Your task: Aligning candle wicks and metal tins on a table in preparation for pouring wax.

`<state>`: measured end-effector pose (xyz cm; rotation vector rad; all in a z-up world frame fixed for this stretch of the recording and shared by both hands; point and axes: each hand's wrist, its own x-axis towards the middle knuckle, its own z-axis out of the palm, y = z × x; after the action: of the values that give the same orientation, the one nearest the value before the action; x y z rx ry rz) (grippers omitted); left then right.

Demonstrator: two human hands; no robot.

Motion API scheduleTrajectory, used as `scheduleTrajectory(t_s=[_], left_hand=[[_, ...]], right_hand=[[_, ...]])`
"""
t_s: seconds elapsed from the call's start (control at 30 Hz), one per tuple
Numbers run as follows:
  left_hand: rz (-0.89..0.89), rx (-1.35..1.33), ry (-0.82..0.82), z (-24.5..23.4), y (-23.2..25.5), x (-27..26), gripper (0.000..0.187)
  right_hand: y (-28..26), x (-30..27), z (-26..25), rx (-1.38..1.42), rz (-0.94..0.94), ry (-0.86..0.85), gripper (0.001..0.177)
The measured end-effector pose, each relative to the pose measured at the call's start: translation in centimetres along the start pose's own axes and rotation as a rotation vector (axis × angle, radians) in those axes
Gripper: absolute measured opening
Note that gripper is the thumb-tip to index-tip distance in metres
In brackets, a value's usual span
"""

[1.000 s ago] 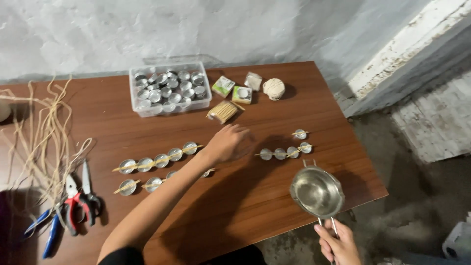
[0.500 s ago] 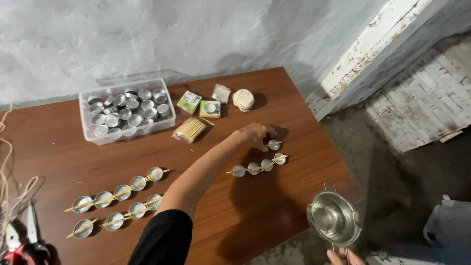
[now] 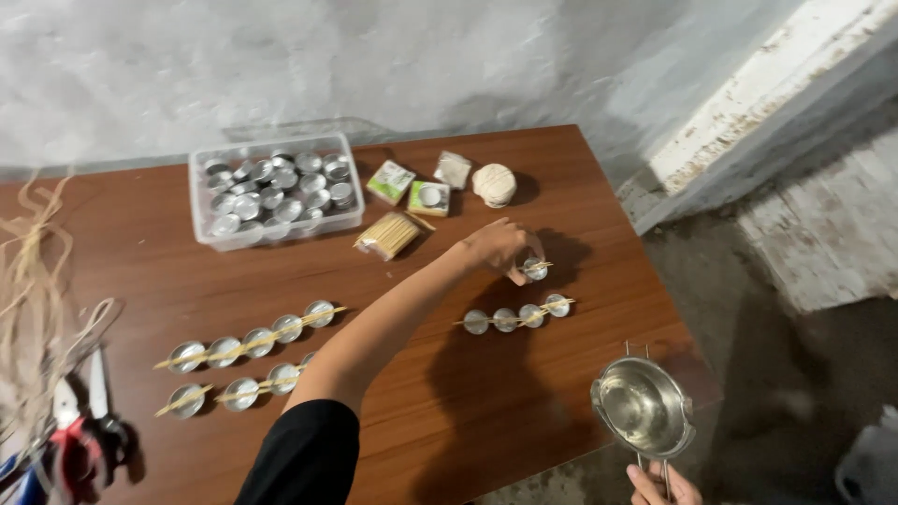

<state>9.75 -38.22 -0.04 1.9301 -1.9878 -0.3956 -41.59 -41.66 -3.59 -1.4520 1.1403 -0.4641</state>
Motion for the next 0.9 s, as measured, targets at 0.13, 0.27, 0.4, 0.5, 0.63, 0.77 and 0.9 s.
scheduleTrajectory(t_s=[0.13, 0.27, 0.4, 0.5, 0.63, 0.77, 0.9], left_hand=[[0.086, 0.072, 0.155, -4.0, 1.4, -7.4, 0.05], [0.016, 0.131, 0.248, -7.6, 4.1, -17.9, 0.067], [-0.13, 0.187, 0.342, -8.2, 8.8, -30.6, 0.07], [-0.184, 0.256, 0.453, -7.2, 12.9, -40.0, 0.063], [-0.419, 0.259, 0.482, -2.1, 16.7, -49.9, 0.053], [-0.681, 0.145, 0.496, 2.3, 19.2, -56.1, 0.061], [-0.808, 0.049, 0.544, 3.2, 19.9, -58.3, 0.051]], right_hand=[[-3.4, -0.1, 3.0, 0.092, 0.012, -0.119, 0.03], [-6.8, 0.2, 6.5, 0.053, -0.012, -0.3, 0.022], [-10.0, -1.6, 11.3, 0.083, -0.11, -0.47, 0.03], [-11.8, -3.7, 15.1, 0.014, -0.144, -0.619, 0.032], [-12.7, -6.3, 19.0, -0.057, -0.135, -0.726, 0.035], [-13.0, -8.7, 22.1, -0.068, -0.092, -0.828, 0.033], [-13.1, -10.3, 24.2, -0.1, -0.071, -0.875, 0.033]])
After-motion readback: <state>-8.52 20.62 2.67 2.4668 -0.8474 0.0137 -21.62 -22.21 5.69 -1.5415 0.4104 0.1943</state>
